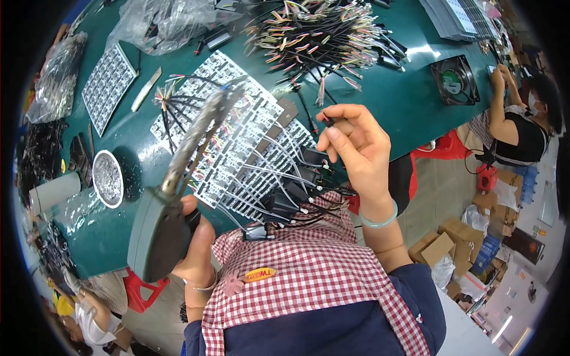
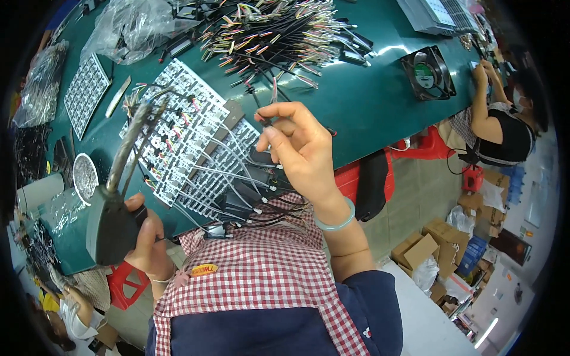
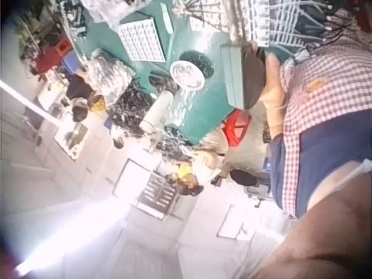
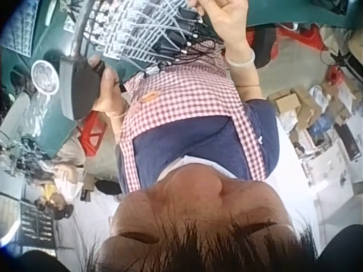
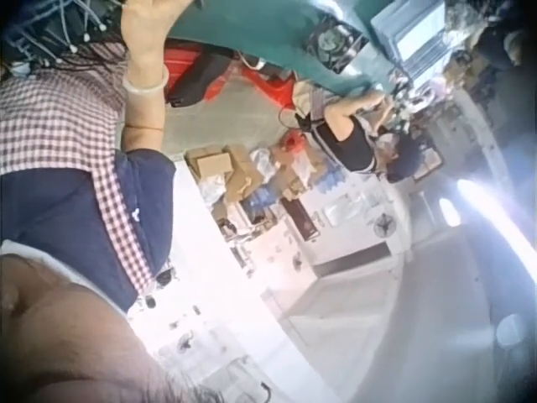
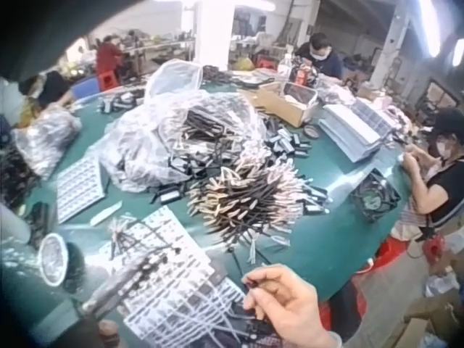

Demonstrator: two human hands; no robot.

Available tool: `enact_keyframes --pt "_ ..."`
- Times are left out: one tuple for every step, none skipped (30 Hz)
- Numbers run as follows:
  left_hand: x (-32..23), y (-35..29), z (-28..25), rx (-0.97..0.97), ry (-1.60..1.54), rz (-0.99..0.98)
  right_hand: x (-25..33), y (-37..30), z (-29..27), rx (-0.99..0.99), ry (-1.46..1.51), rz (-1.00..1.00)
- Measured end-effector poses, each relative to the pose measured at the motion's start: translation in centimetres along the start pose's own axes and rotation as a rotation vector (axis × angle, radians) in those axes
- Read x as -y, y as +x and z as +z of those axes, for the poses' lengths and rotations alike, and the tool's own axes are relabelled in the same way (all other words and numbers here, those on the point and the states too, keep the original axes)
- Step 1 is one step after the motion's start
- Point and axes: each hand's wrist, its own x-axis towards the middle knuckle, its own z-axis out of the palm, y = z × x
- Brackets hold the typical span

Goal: The person solders wires onto circuit boards using a soldering iron, connecting wire harnesses to the board contacts by hand.

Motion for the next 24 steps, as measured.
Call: enact_keyframes --pt "0.0 0.1 0.1 0.007 0.086 0.004 0.0 0.0 0.6 -0.007 0.017 0.030" --pt "-0.1 0.3 0.1 0.020 0.151 0.027 0.0 0.1 1.0 0.020 0.024 0.023" --pt "-0.2 0.4 0.3 0.049 0.146 -0.009 0.0 0.0 1.5 0.035 0.041 0.045" --pt "-0.4 0.6 0.4 0.071 0.176 -0.014 0.1 0.0 1.9 0.034 0.049 0.082" --pt "-0.5 0.8 0.8 0.082 0.178 -0.107 0.2 -0.2 2.3 0.050 0.064 0.094" --pt "-0.7 1.2 1.2 0.105 0.192 -0.137 0.4 -0.4 2.7 0.065 0.077 0.089" --pt "-0.7 1.5 1.8 0.122 0.122 -0.203 0.5 -0.6 3.0 0.105 0.109 0.130" --pt "-0.6 2.0 2.4 0.153 0.200 -0.191 0.7 -0.9 3.4 0.137 0.148 0.173" --pt "-0.6 2.4 3.1 0.175 0.195 -0.194 0.7 -1.0 3.8 0.150 0.197 0.213" --pt "-0.5 2.9 3.7 0.198 0.197 -0.184 0.8 -1.2 4.1 0.173 0.208 0.204" --pt "-0.3 3.3 4.4 0.189 0.201 -0.184 0.9 -1.4 4.3 0.179 0.189 0.200" --pt "0.0 3.7 5.0 0.200 0.170 -0.200 0.9 -1.5 4.5 0.162 0.162 0.217" --pt "0.1 4.1 5.4 0.216 0.143 -0.219 1.0 -1.7 4.7 0.143 0.209 0.241" --pt "0.3 4.5 5.6 0.212 0.138 -0.217 1.0 -1.7 4.8 0.153 0.210 0.234" --pt "0.4 4.8 5.8 0.248 0.103 -0.201 1.0 -1.8 4.8 0.169 0.204 0.238" --pt "0.5 4.9 5.9 0.277 0.083 -0.220 1.0 -1.8 4.8 0.175 0.194 0.248" --pt "0.4 4.9 5.9 0.283 0.068 -0.185 1.0 -1.8 4.9 0.183 0.198 0.242" --pt "0.3 4.8 5.9 0.271 0.064 -0.191 1.0 -1.9 5.0 0.185 0.203 0.230" --pt "0.2 4.8 5.9 0.259 0.060 -0.198 1.0 -1.9 5.1 0.176 0.203 0.231" --pt "0.2 4.8 5.9 0.258 0.061 -0.198 1.0 -1.9 5.1 0.188 0.209 0.219" --pt "0.2 5.0 5.8 0.275 0.057 -0.197 1.0 -1.9 5.1 0.209 0.185 0.229" --pt "0.2 5.1 5.8 0.293 0.052 -0.213 1.1 -1.9 5.1 0.221 0.159 0.248" --pt "0.2 5.1 5.8 0.292 0.055 -0.196 1.1 -1.9 5.1 0.231 0.163 0.239" --pt "0.1 5.1 5.8 0.294 0.023 -0.216 1.2 -1.9 5.0 0.249 0.164 0.245"
